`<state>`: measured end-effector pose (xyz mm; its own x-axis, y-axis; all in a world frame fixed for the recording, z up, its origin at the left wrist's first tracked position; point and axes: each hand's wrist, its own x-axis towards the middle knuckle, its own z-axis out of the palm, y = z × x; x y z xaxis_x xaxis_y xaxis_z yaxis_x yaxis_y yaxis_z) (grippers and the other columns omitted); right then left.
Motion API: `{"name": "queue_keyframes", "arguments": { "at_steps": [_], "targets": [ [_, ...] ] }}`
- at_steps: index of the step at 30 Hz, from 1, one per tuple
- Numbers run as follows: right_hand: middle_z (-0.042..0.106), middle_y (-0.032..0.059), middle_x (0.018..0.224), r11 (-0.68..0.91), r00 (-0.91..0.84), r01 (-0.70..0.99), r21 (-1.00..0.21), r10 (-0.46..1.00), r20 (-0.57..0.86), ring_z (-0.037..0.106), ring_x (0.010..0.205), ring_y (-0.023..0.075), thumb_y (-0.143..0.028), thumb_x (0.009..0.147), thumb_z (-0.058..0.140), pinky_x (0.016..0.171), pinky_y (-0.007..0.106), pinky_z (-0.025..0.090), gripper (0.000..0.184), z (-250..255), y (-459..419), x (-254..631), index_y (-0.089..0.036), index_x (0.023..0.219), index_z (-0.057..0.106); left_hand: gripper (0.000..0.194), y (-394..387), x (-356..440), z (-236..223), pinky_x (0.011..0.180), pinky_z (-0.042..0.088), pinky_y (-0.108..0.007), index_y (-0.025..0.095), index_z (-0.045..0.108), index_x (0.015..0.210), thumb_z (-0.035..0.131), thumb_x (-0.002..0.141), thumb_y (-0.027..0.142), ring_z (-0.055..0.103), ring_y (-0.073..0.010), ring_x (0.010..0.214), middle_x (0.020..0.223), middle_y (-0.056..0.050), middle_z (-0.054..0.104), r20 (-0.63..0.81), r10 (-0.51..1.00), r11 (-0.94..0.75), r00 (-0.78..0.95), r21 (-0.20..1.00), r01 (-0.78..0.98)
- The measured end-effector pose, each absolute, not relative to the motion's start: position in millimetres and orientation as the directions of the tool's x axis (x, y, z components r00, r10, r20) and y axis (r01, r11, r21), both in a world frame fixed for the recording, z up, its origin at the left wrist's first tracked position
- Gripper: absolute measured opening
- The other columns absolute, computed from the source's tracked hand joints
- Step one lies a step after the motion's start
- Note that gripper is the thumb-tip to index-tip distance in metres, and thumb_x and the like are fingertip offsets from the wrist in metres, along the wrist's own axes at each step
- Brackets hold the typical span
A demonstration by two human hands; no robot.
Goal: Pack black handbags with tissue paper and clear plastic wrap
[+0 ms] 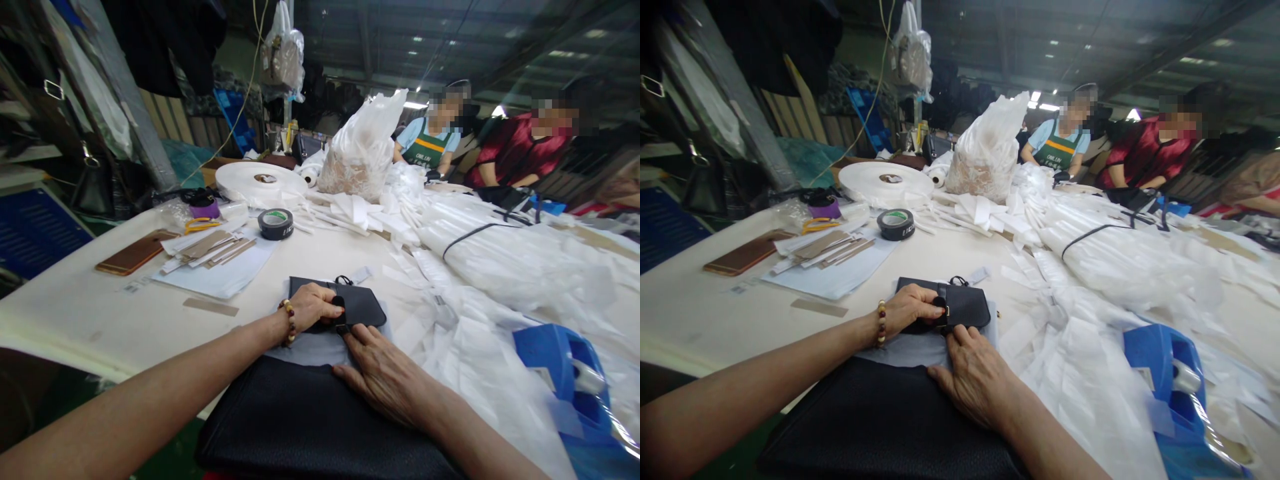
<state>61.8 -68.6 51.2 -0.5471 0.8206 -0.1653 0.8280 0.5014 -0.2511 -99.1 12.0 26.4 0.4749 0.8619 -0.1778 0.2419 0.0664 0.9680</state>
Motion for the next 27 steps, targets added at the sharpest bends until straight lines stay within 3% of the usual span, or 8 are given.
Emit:
{"name": "queue_keyframes", "arguments": {
  "at_steps": [7,15,27],
  "targets": [
    [0.056,0.0087,0.090,0.516,-0.566,0.806,-0.290,0.815,-0.121,0.053,0.088,0.0200,-0.041,0.092,0.039,0.082,0.033,0.044,0.034,52.5,-70.0,66.3,-0.015,0.090,0.059,0.026,12.6,-98.7,25.3,0.048,0.026,-0.022,0.015,0.049,0.051,0.059,0.057,0.038,0.037,-0.0098,0.051,0.049,0.004,0.043,-0.150,0.856,-0.038,0.495,0.936,0.350],
    [0.054,0.0076,0.087,0.590,-0.633,0.763,-0.264,0.765,-0.120,0.051,0.085,0.0178,-0.038,0.094,0.036,0.083,0.032,0.040,0.033,48.6,-69.2,69.3,-0.015,0.089,0.059,0.021,15.8,-94.8,23.2,0.050,0.032,-0.022,0.014,0.057,0.059,0.059,0.059,0.035,0.048,-0.0128,0.056,0.054,0.001,0.052,-0.163,0.857,-0.064,0.490,0.908,0.414],
    [0.051,0.0068,0.083,0.626,-0.652,0.754,-0.200,0.751,-0.104,0.051,0.077,0.0158,-0.038,0.094,0.034,0.079,0.030,0.042,0.038,44.2,-69.3,72.5,-0.013,0.086,0.061,0.017,11.0,-80.6,27.3,0.048,0.028,-0.022,0.014,0.054,0.054,0.062,0.063,0.026,0.047,-0.0117,0.052,0.049,0.003,0.049,-0.142,0.871,-0.173,0.470,0.807,0.564]
  ]
}}
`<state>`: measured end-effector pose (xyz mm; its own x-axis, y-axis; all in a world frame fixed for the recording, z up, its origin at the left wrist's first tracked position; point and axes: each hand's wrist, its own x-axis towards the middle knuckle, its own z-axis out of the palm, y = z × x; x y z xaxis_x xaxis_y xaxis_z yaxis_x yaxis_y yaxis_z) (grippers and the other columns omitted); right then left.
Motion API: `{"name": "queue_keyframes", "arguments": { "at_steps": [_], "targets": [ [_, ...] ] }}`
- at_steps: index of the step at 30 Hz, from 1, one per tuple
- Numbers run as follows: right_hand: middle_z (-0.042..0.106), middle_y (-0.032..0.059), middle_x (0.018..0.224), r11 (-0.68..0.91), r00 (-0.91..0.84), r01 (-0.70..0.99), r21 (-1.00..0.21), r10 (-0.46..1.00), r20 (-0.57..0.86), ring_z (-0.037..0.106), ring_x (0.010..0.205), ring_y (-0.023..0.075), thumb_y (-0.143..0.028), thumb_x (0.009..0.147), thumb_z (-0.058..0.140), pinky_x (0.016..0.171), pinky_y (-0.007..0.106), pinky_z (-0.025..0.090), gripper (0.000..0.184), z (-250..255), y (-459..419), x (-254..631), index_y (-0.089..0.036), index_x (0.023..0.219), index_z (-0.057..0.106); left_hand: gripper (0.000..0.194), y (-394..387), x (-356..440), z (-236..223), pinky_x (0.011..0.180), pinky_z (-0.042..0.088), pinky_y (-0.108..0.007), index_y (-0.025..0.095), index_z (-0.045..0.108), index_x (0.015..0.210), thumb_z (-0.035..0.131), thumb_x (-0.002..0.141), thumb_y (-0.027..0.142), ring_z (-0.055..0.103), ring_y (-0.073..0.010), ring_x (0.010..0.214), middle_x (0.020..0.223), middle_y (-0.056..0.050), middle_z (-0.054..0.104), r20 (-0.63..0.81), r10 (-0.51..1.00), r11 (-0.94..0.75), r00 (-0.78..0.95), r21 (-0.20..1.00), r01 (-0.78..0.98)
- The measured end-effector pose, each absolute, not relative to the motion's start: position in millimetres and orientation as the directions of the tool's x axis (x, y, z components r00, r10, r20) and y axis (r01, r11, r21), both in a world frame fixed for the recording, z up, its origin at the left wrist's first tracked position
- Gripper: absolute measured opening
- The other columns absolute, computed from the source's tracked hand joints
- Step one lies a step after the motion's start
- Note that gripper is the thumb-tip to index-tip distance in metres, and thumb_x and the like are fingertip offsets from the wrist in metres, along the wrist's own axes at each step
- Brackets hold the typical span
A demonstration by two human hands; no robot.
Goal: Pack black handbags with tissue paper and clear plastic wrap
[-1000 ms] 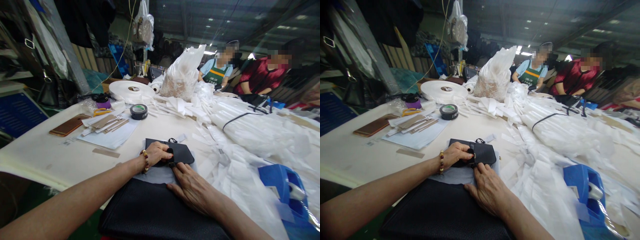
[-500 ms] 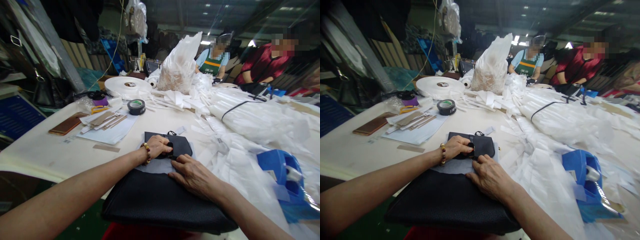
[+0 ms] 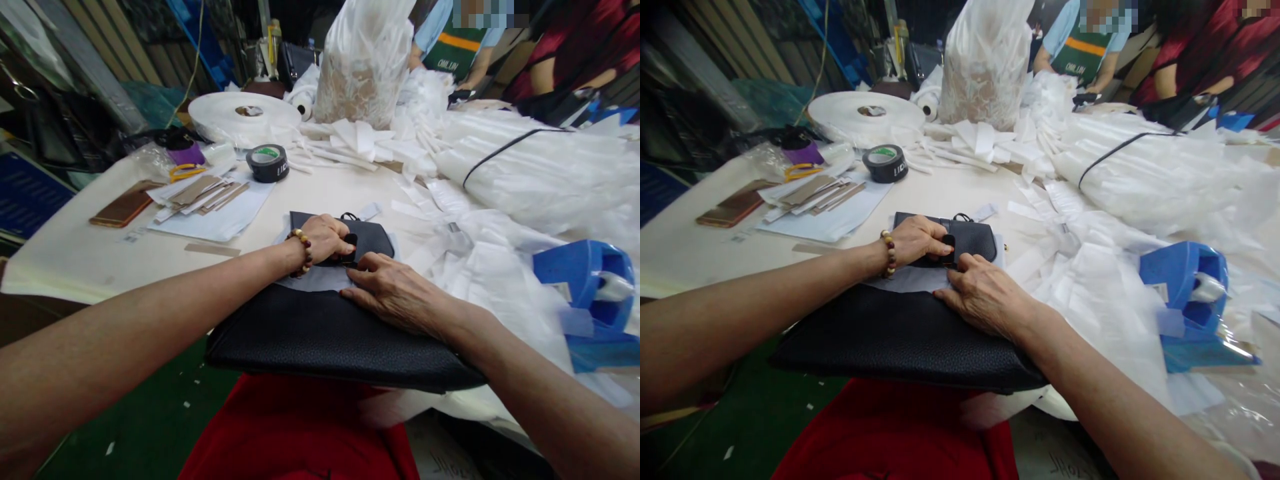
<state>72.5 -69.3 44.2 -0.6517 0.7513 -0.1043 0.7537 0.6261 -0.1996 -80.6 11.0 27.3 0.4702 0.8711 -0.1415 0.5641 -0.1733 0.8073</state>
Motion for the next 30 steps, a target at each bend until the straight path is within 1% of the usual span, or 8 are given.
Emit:
{"name": "queue_keyframes", "arguments": {
  "at_steps": [6,11,17,21,23,26,28,30],
  "targets": [
    [0.054,0.0070,0.084,0.642,-0.664,0.741,-0.196,0.744,-0.077,0.053,0.080,0.0159,-0.039,0.094,0.035,0.079,0.029,0.044,0.038,42.3,-68.6,73.1,-0.014,0.084,0.062,0.026,0.7,-79.3,33.2,0.051,0.023,-0.024,0.015,0.047,0.047,0.062,0.067,0.021,0.039,-0.0098,0.050,0.046,0.005,0.040,-0.071,0.861,-0.333,0.504,0.671,0.662],
    [0.058,0.0084,0.088,0.612,-0.639,0.756,-0.231,0.767,-0.060,0.057,0.082,0.0164,-0.039,0.093,0.039,0.080,0.029,0.045,0.037,42.1,-67.6,73.3,-0.013,0.084,0.064,0.023,-7.4,-76.5,30.8,0.057,0.025,-0.025,0.015,0.049,0.052,0.059,0.072,0.018,0.041,-0.0115,0.057,0.054,0.003,0.043,-0.011,0.806,-0.498,0.592,0.528,0.688],
    [0.062,0.0077,0.096,0.481,-0.568,0.751,-0.452,0.820,-0.071,0.060,0.083,0.0168,-0.032,0.089,0.047,0.078,0.029,0.047,0.026,52.8,-69.3,87.9,-0.016,0.095,0.066,0.011,-10.4,-89.0,31.9,0.069,0.036,-0.025,0.015,0.061,0.073,0.053,0.079,0.015,0.051,-0.0169,0.075,0.074,-0.003,0.056,-0.021,0.621,-0.707,0.784,0.419,0.571],
    [0.063,0.0081,0.105,0.401,-0.438,0.742,-0.537,0.897,0.064,0.059,0.094,0.0184,-0.021,0.086,0.045,0.086,0.033,0.046,0.027,51.6,-66.6,93.3,-0.016,0.109,0.060,0.020,-12.9,-99.2,31.5,0.077,0.040,-0.025,0.013,0.062,0.081,0.043,0.083,0.010,0.055,-0.0187,0.084,0.086,-0.008,0.061,-0.031,0.490,-0.805,0.871,0.368,0.465],
    [0.061,0.0078,0.113,0.421,-0.465,0.720,-0.552,0.883,0.067,0.056,0.103,0.0186,-0.014,0.082,0.043,0.093,0.035,0.044,0.034,48.5,-63.0,89.4,-0.017,0.113,0.056,0.021,-16.2,-100.6,29.1,0.084,0.041,-0.028,0.009,0.063,0.087,0.043,0.082,0.008,0.056,-0.0213,0.090,0.094,-0.013,0.062,-0.031,0.442,-0.841,0.896,0.334,0.426],
    [0.058,0.0094,0.122,0.508,-0.589,0.691,-0.513,0.808,0.008,0.052,0.112,0.0192,-0.009,0.079,0.040,0.100,0.037,0.039,0.043,45.4,-58.7,78.7,-0.015,0.119,0.052,0.029,-23.3,-105.3,29.3,0.095,0.038,-0.031,0.000,0.058,0.103,0.052,0.075,0.008,0.053,-0.0265,0.103,0.108,-0.021,0.059,-0.023,0.400,-0.877,0.916,0.280,0.390],
    [0.054,0.0121,0.127,0.562,-0.635,0.706,-0.430,0.772,-0.032,0.049,0.117,0.0211,-0.009,0.080,0.038,0.102,0.040,0.036,0.045,45.6,-57.9,72.5,-0.012,0.123,0.050,0.026,-27.8,-116.8,33.6,0.096,0.038,-0.030,0.003,0.060,0.100,0.051,0.076,0.009,0.054,-0.0245,0.102,0.107,-0.018,0.061,0.019,0.398,-0.876,0.917,0.306,0.374],
    [0.049,0.0135,0.132,0.585,-0.645,0.726,-0.360,0.762,-0.062,0.046,0.121,0.0224,-0.010,0.081,0.036,0.104,0.042,0.035,0.046,47.2,-58.2,68.9,-0.010,0.126,0.048,0.024,-30.4,-136.4,37.9,0.098,0.038,-0.032,0.011,0.062,0.097,0.044,0.081,0.013,0.054,-0.0214,0.103,0.106,-0.013,0.062,0.155,0.552,-0.792,0.819,0.403,0.458]
  ]
}}
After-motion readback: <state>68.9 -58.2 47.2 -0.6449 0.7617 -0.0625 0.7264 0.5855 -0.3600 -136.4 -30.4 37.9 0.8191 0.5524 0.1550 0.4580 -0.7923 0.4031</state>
